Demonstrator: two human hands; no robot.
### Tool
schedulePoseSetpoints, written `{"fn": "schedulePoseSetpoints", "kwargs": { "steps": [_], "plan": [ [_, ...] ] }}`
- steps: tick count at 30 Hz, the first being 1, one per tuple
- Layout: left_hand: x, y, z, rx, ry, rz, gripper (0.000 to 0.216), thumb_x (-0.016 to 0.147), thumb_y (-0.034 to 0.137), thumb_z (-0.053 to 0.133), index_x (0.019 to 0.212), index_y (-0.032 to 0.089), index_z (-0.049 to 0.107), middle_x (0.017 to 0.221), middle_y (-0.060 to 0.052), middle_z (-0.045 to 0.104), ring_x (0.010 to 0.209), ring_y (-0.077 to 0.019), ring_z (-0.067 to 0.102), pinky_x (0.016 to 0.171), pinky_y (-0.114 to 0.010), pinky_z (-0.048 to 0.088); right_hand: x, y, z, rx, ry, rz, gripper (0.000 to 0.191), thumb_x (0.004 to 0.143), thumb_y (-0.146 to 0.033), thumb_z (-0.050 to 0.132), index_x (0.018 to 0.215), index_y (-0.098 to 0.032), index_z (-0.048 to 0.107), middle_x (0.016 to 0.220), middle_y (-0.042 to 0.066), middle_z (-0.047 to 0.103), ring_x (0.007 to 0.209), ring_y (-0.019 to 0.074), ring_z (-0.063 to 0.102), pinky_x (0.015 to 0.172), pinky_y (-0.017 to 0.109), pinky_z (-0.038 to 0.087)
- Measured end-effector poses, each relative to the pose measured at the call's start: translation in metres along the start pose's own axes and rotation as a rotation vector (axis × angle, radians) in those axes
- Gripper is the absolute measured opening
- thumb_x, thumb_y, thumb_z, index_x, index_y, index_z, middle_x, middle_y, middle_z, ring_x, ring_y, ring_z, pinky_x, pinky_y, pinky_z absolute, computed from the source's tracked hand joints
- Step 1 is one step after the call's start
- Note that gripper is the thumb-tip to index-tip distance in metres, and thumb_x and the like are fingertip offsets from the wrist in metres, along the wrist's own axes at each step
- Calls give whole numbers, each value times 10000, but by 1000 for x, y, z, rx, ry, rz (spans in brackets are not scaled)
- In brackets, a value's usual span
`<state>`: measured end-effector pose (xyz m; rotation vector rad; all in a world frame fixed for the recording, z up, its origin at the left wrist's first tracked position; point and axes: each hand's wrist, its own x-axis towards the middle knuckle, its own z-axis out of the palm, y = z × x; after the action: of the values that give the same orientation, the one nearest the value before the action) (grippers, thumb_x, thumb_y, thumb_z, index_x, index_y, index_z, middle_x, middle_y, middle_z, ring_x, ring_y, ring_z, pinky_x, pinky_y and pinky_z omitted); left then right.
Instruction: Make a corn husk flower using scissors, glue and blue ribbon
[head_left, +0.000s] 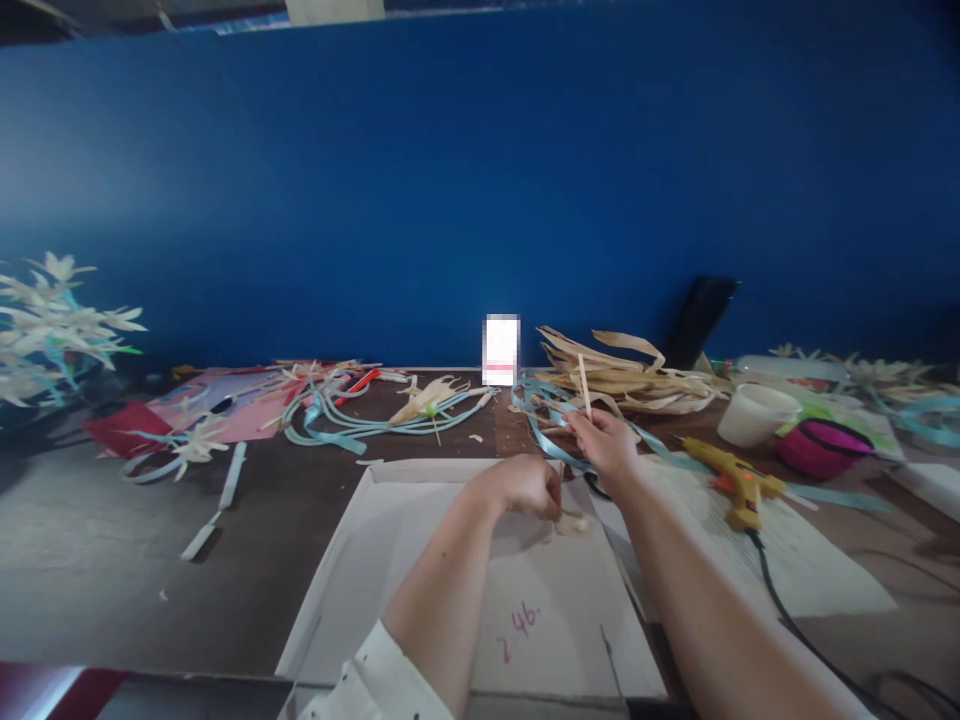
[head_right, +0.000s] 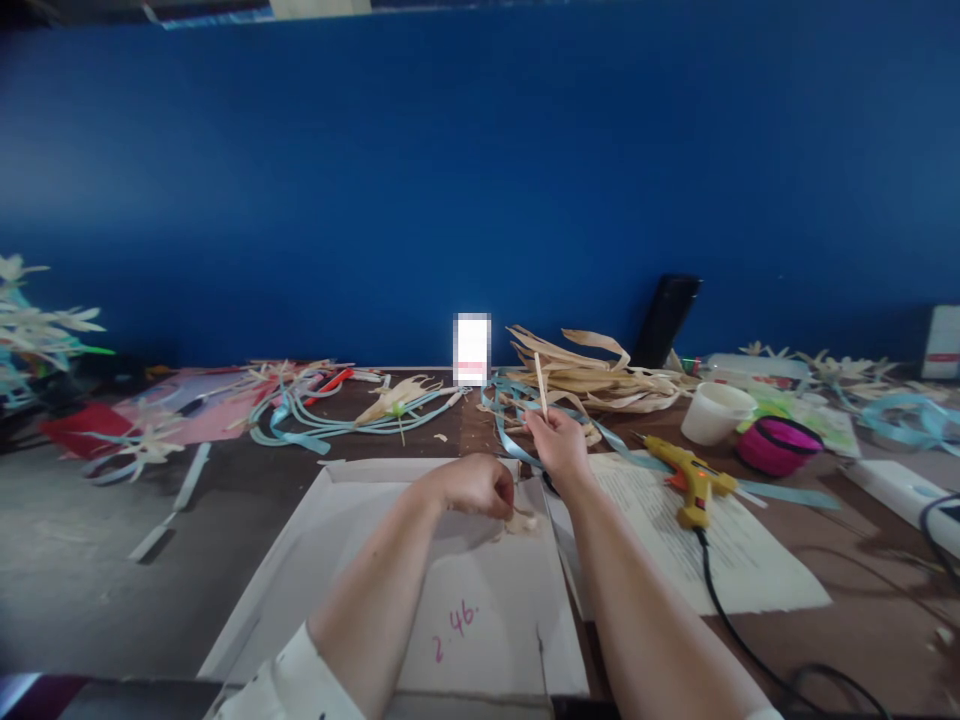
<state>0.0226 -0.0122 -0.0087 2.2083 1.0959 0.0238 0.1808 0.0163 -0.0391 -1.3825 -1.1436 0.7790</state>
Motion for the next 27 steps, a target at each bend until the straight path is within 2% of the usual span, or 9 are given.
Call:
{"fn": "schedulePoseSetpoints", "kwargs": {
  "steps": [6,12,17,21,24,27],
  "plan": [
    [-2,-8,-6,-168,26,30,205,609,271,600,758,172,699,665,-4,660,634,-125,592,520,-178,385,0,1,0,-40,9,-29,314,667,-458,613,731,-153,657,575,-3,561,426,88,374,392,235,245],
    [-3,-14,-9,-383,115,17,217,637,278,586,777,140,677,661,-22,658,606,-122,589,524,-188,413,-1,-3,-2,-91,19,-65,335,662,-470,603,699,-142,665,490,-11,510,461,119,443,435,243,297],
    [2,-18,-6,-577,127,36,204,669,280,581,794,130,641,763,-56,678,624,-130,610,486,-191,425,-3,-5,-3,-80,12,-59,318,664,-470,601,696,-159,659,461,-26,477,452,122,436,440,248,302],
    [4,-18,-5,-646,158,81,183,663,266,616,775,122,625,745,-56,666,627,-126,612,510,-196,455,-5,-7,-1,-39,-3,-29,313,659,-477,605,687,-168,642,455,-34,462,412,109,384,409,253,272],
    [5,-16,-5,-689,213,50,185,660,259,629,775,114,621,716,-51,652,618,-121,605,519,-196,459,-6,-9,-1,-32,-10,-16,310,654,-477,612,674,-168,633,445,-38,449,404,104,371,400,251,264],
    [3,-16,-5,-663,169,45,190,660,253,632,788,113,641,685,-39,639,604,-114,589,523,-192,447,-5,-9,-2,-53,-5,-33,321,653,-481,611,672,-162,639,444,-35,454,417,106,390,410,247,277]
  ]
}}
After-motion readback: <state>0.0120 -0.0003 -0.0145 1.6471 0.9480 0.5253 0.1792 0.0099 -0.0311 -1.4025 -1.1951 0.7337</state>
